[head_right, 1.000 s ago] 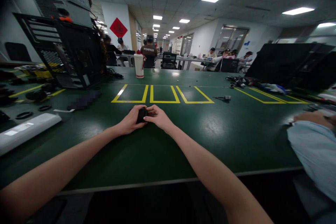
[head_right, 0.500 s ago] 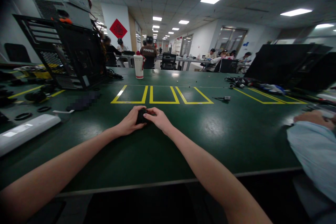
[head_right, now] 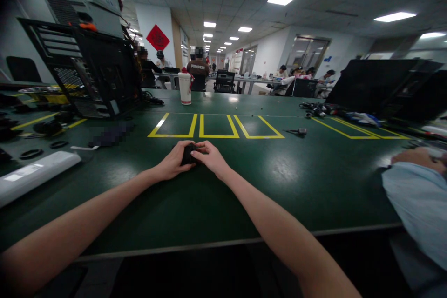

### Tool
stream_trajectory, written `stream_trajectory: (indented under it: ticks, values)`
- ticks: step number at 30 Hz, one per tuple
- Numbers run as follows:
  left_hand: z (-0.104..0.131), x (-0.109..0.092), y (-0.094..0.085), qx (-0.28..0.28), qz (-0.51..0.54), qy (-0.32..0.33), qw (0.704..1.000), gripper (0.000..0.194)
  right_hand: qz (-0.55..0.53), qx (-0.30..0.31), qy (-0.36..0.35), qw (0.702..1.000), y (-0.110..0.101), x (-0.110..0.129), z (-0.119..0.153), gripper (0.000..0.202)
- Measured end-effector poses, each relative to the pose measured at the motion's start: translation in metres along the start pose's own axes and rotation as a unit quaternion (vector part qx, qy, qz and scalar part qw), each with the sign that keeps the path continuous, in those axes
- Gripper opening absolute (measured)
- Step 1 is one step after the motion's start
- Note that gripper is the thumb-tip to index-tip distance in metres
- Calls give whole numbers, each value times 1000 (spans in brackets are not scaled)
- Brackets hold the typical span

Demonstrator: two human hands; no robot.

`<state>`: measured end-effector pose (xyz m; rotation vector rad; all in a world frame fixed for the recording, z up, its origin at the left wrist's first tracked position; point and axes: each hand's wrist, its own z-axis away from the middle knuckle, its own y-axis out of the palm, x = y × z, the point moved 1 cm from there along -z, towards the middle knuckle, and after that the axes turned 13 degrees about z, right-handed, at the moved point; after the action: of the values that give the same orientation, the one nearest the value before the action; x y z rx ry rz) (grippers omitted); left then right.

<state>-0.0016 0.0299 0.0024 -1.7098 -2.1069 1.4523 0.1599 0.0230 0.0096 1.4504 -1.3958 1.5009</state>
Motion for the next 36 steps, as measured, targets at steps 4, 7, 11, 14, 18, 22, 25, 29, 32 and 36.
stream_trajectory:
  ticks: [4,7,11,14,18,22,25,29,32,36]
  values:
    - [0,-1,0,1,7,-3,1000,60,19,17,-6,1000,-2,2,2,33]
    - [0,-2,-1,2,8,-10,1000,60,36,18,-32,999,-4,4,6,39]
    - [0,-4,-2,2,6,-12,1000,60,19,20,-22,999,-3,4,6,33]
    - [0,-4,-2,2,11,-8,1000,61,0,8,-18,1000,0,3,4,26]
    - [0,-3,-1,0,9,-4,1000,61,14,3,0,1000,0,3,1,30]
    - [0,-1,0,4,4,-7,1000,60,45,14,-11,999,-3,4,3,33]
    - [0,-1,0,5,1,-7,1000,59,46,27,-32,998,-5,5,5,40]
    - [0,-2,-1,2,-2,-9,1000,61,48,17,-44,998,-4,4,5,30]
    - [0,-2,-1,4,2,-7,1000,61,45,-6,-58,997,-2,3,3,25]
    - [0,-2,-1,5,4,-4,1000,61,58,-11,-31,998,-2,2,2,33]
